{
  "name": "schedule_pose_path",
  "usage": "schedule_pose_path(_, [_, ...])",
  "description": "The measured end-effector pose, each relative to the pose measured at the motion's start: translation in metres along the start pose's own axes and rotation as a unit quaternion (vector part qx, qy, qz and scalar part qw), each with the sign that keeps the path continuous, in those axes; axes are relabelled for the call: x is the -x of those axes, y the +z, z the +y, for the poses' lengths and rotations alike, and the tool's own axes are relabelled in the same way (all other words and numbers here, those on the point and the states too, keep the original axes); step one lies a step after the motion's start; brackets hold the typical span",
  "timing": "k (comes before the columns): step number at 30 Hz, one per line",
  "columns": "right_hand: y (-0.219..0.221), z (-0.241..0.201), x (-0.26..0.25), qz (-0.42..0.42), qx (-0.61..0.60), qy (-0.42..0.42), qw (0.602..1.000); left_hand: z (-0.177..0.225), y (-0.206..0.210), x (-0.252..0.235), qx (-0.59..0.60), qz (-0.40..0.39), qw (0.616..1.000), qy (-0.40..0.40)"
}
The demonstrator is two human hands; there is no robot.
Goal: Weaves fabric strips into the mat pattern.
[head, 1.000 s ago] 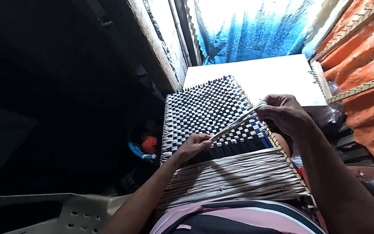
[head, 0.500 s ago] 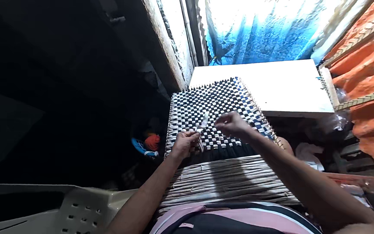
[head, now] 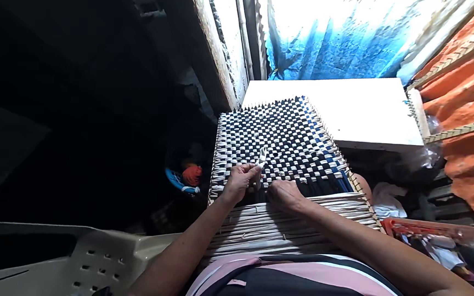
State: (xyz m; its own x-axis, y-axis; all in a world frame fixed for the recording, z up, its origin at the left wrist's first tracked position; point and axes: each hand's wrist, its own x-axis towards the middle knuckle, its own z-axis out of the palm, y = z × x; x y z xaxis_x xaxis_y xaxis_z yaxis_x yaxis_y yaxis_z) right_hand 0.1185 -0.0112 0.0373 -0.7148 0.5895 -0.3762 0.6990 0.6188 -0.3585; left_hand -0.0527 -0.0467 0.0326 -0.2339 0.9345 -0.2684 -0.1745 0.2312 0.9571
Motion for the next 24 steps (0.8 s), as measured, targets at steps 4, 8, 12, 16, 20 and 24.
schedule_pose_path(4, [0.005, 0.001, -0.002, -0.006, 0.001, 0.000, 1.000, -0.009, 0.002, -0.005, 0.017, 0.004, 1.000, 0.007])
schedule_pose_path(8, [-0.001, -0.001, -0.001, -0.035, -0.018, 0.033, 0.999, -0.011, 0.004, -0.009, 0.051, 0.005, 0.999, 0.005])
schedule_pose_path(12, [-0.002, -0.003, -0.004, -0.030, -0.051, 0.083, 0.995, -0.012, 0.000, -0.010, 0.091, 0.041, 0.995, -0.016])
schedule_pose_path(16, [0.006, -0.003, -0.005, -0.009, -0.033, 0.069, 0.997, -0.012, -0.001, -0.010, 0.088, 0.046, 0.995, -0.018])
schedule_pose_path(20, [0.008, -0.003, -0.003, -0.015, -0.016, 0.049, 0.999, -0.012, -0.001, -0.009, 0.035, 0.005, 0.999, 0.003])
schedule_pose_path(24, [0.003, 0.006, -0.007, -0.017, -0.120, 0.101, 0.987, -0.018, -0.007, -0.008, -0.154, -0.143, 0.976, 0.060])
